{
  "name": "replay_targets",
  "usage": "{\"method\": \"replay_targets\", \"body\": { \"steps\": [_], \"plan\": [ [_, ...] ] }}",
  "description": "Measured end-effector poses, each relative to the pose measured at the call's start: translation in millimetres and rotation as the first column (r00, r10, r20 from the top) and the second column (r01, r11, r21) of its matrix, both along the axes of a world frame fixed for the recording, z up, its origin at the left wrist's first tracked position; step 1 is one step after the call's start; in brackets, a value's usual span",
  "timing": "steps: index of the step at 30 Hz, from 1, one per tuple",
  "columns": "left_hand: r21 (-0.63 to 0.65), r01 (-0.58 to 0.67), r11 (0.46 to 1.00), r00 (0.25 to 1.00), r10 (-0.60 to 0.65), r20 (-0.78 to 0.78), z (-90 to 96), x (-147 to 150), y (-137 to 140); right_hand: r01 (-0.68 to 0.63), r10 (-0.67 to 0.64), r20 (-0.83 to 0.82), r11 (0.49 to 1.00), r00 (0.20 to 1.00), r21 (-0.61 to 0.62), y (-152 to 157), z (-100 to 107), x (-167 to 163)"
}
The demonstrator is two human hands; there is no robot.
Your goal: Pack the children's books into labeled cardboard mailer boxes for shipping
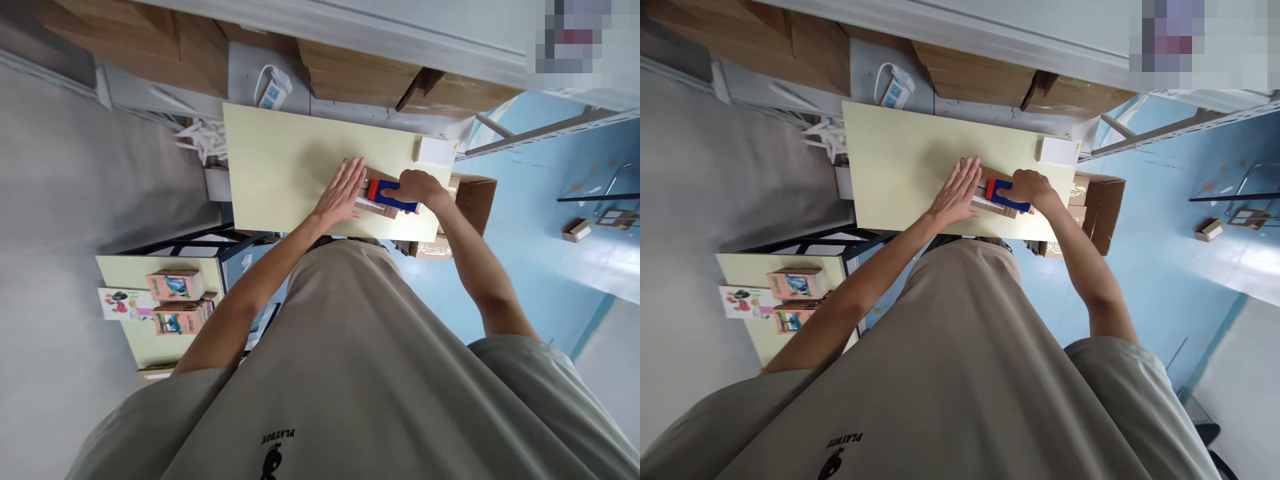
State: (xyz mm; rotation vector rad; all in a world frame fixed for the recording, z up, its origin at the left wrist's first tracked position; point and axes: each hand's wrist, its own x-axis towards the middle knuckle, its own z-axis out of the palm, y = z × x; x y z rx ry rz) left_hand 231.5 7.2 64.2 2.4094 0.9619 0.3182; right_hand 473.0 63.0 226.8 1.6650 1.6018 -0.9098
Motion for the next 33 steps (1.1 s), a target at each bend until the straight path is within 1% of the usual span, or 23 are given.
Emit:
{"method": "replay_targets", "body": {
  "steps": [2, 4, 6, 9, 12, 15, 17, 20, 23, 27, 29, 31, 33],
  "plan": [
    [-0.024, 0.016, 1.0, 0.997, -0.018, -0.072, 0.2, 7, 18, -0.012, 0.012, 0.007, 1.0, 1.0, 0.021, -1, -2, -1],
    [-0.063, 0.044, 0.997, 0.992, -0.051, -0.116, -2.3, 14, 30, -0.016, 0.016, -0.003, 0.999, 1.0, 0.04, 0, -3, -1],
    [-0.093, 0.056, 0.994, 0.988, -0.069, -0.138, -4.7, 16, 35, -0.005, 0.006, -0.031, 0.999, 0.999, 0.033, 0, 0, 2],
    [-0.124, 0.057, 0.991, 0.986, -0.076, -0.147, -4.6, 15, 36, 0.028, -0.03, -0.104, 0.999, 0.994, -0.023, -2, 9, 16],
    [-0.15, 0.045, 0.988, 0.989, -0.065, -0.132, -2.3, 12, 36, 0.067, -0.083, -0.169, 0.993, 0.982, -0.098, -9, 24, 49],
    [-0.171, 0.024, 0.985, 0.996, -0.038, -0.08, -1.0, 11, 37, 0.12, -0.154, -0.177, 0.974, 0.972, -0.19, -21, 37, 99],
    [-0.182, 0.013, 0.983, 0.998, -0.024, -0.058, 0.2, 11, 38, 0.135, -0.173, -0.162, 0.965, 0.971, -0.225, -29, 40, 132],
    [-0.194, -0.004, 0.981, 0.996, -0.014, -0.089, 4.6, 12, 37, 0.15, -0.191, -0.142, 0.955, 0.971, -0.257, -37, 31, 167],
    [-0.199, -0.01, 0.98, 0.989, -0.019, -0.145, 9.7, 13, 36, 0.148, -0.184, -0.122, 0.955, 0.975, -0.259, -38, 11, 175],
    [-0.193, -0.023, 0.981, 0.983, -0.013, -0.182, 11.3, 13, 34, 0.138, -0.165, -0.093, 0.959, 0.982, -0.247, -38, -12, 155],
    [-0.19, -0.04, 0.981, 0.98, 0.001, -0.198, 11.2, 13, 31, 0.104, -0.12, -0.072, 0.976, 0.99, -0.19, -39, -21, 142],
    [-0.187, -0.06, 0.981, 0.976, 0.018, -0.215, 12.3, 13, 26, 0.057, -0.063, -0.05, 0.993, 0.997, -0.105, -41, -29, 131],
    [-0.183, -0.085, 0.979, 0.972, 0.041, -0.232, 15.0, 14, 19, 0.019, -0.02, -0.037, 0.999, 0.999, -0.035, -42, -37, 123]
  ]
}}
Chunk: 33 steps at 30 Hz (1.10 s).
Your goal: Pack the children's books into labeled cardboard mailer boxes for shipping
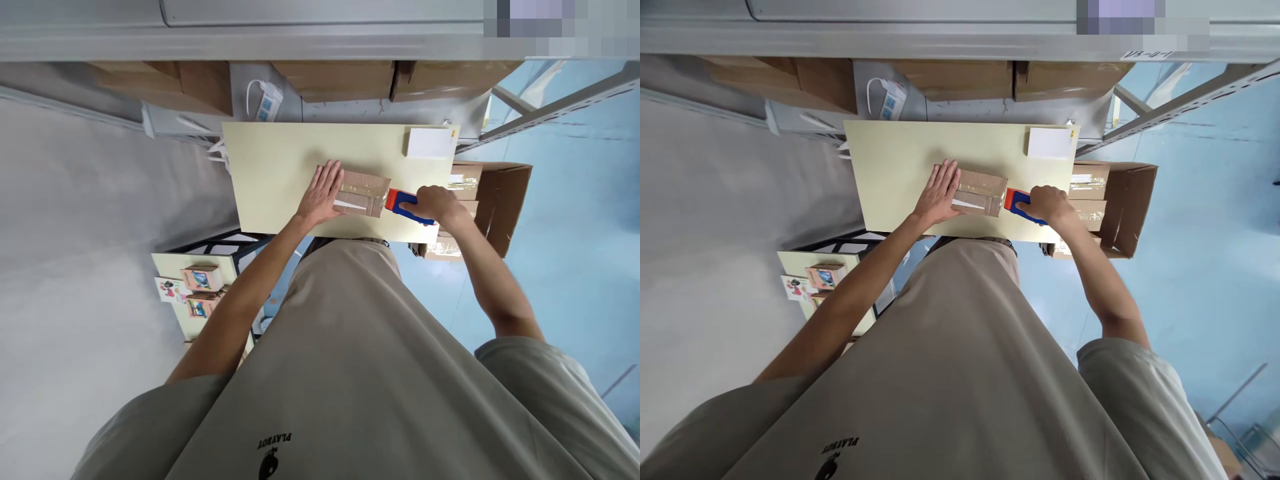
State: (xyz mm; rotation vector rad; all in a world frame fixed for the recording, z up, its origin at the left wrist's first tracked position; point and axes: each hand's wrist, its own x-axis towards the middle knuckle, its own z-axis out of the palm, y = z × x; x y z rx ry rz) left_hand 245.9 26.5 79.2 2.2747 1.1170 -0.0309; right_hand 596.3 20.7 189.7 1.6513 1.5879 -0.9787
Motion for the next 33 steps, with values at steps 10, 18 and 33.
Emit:
{"method": "replay_targets", "body": {
  "steps": [10, 18, 33],
  "plan": [
    [0.016, -0.135, 0.991, 0.99, 0.136, -0.031, 11.6, 7, -31, -0.086, 0.088, -0.022, 0.993, 0.996, 0.08, 3, -9, -8],
    [0.073, -0.113, 0.991, 0.99, 0.118, -0.077, -8.1, -4, -33, -0.077, 0.081, -0.08, 0.995, 0.993, 0.057, 9, -15, 13],
    [0.046, -0.132, 0.99, 0.988, 0.135, -0.07, 7.3, 5, -30, -0.16, 0.158, -0.191, 0.987, 0.969, 0.006, 19, -13, 64]
  ]
}}
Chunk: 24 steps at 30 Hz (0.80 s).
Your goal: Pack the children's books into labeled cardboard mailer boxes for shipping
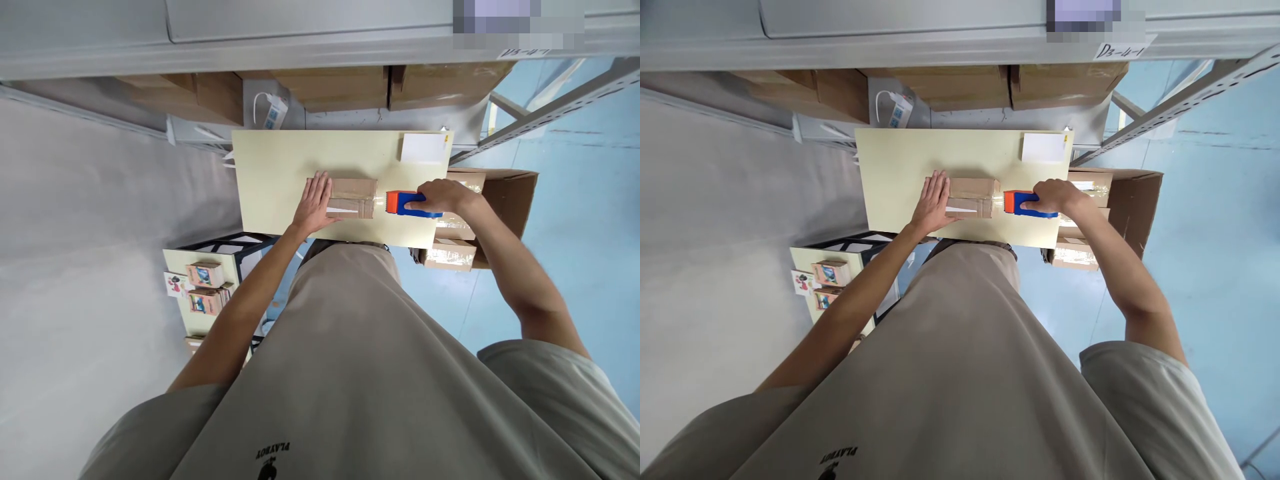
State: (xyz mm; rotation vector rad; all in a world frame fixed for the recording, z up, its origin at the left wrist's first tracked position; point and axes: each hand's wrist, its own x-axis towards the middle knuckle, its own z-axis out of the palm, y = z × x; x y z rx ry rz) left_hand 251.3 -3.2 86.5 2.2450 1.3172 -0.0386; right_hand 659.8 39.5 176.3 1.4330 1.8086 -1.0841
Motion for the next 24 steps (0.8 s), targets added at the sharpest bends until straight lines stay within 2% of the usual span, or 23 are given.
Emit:
{"method": "replay_targets", "body": {
  "steps": [5, 10, 14, 18, 21, 24],
  "plan": [
    [-0.006, -0.019, 1.0, 1.0, 0.019, 0.002, -0.6, 0, -1, 0.051, -0.054, 0.08, 0.998, 0.995, 0.036, -10, -2, -27],
    [0.009, -0.016, 1.0, 1.0, 0.016, 0.017, -5.4, -1, -2, 0.094, -0.11, 0.102, 0.984, 0.989, 0.151, -26, -10, -59],
    [0.008, -0.012, 1.0, 1.0, 0.012, 0.014, -9.0, -2, -1, 0.126, -0.147, 0.091, 0.97, 0.985, 0.207, -37, -15, -71],
    [-0.017, -0.017, 1.0, 0.999, 0.017, 0.028, -10.8, -3, 0, 0.114, -0.151, 0.177, 0.972, 0.972, 0.204, -47, -20, -79],
    [-0.036, -0.027, 0.999, 0.999, 0.028, 0.035, -8.8, -4, 0, 0.155, -0.199, 0.208, 0.965, 0.957, 0.211, -57, -12, -80],
    [-0.021, -0.024, 0.999, 0.999, 0.025, 0.036, -0.5, -3, -3, 0.224, -0.282, 0.151, 0.922, 0.948, 0.316, -64, 13, -74]
  ]
}}
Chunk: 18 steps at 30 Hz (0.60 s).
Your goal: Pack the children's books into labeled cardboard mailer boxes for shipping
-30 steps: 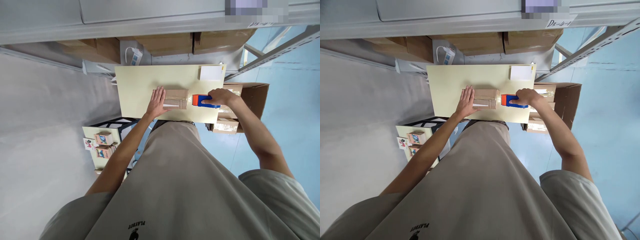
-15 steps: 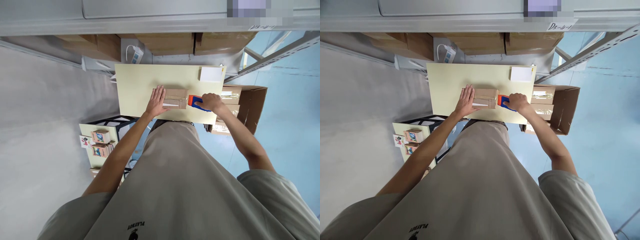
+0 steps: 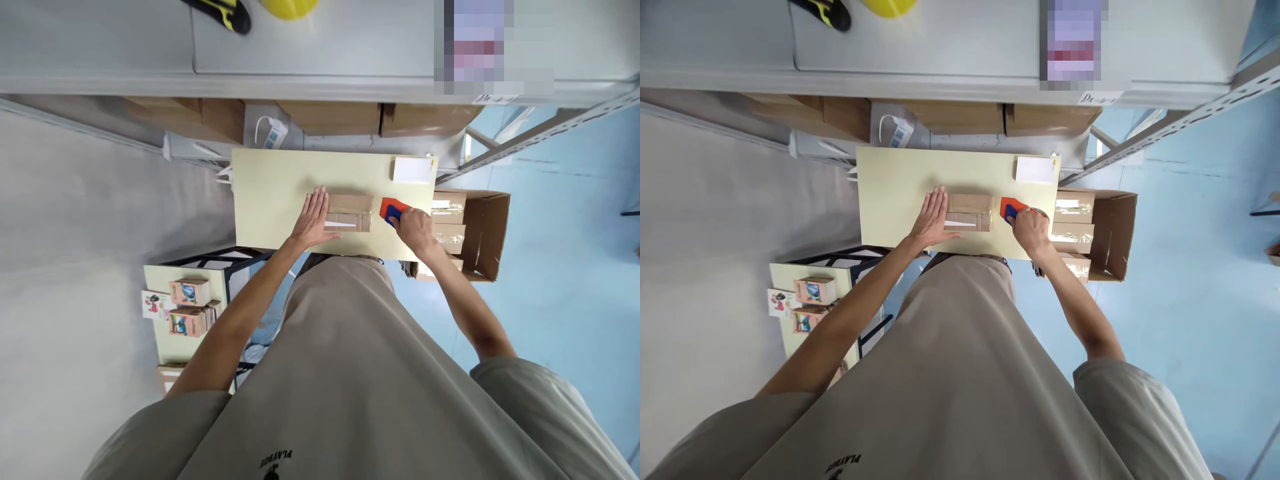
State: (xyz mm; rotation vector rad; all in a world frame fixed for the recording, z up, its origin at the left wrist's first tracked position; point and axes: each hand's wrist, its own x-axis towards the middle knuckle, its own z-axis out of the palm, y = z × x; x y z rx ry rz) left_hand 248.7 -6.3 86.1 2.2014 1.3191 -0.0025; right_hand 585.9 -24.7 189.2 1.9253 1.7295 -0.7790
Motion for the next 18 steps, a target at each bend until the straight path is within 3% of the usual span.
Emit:
{"method": "replay_targets", "body": {
  "steps": [3, 6, 8, 10, 14, 18],
  "plan": [
    [0.062, 0.017, 0.998, 1.0, -0.018, 0.021, 18.0, 13, 2, 0.041, -0.035, -0.047, 0.989, 0.998, 0.143, 2, 36, 8],
    [0.209, 0.048, 0.977, 0.991, -0.073, 0.11, 49.0, 43, 19, 0.079, -0.053, -0.091, 0.948, 0.994, 0.309, 17, 70, 9],
    [0.336, 0.056, 0.94, 0.974, -0.126, 0.188, 77.1, 68, 41, 0.09, -0.032, -0.133, 0.886, 0.991, 0.455, 35, 89, 5],
    [0.444, 0.036, 0.895, 0.956, -0.161, 0.247, 108.2, 92, 69, 0.081, 0.037, -0.18, 0.79, 0.983, 0.608, 60, 103, -1],
    [0.534, -0.014, 0.845, 0.943, -0.167, 0.289, 160.2, 122, 128, 0.071, 0.174, -0.212, 0.587, 0.962, 0.806, 129, 116, -18],
    [0.525, -0.057, 0.849, 0.944, -0.126, 0.306, 178.8, 130, 164, 0.087, 0.165, -0.2, 0.521, 0.966, 0.849, 202, 105, -35]
  ]
}}
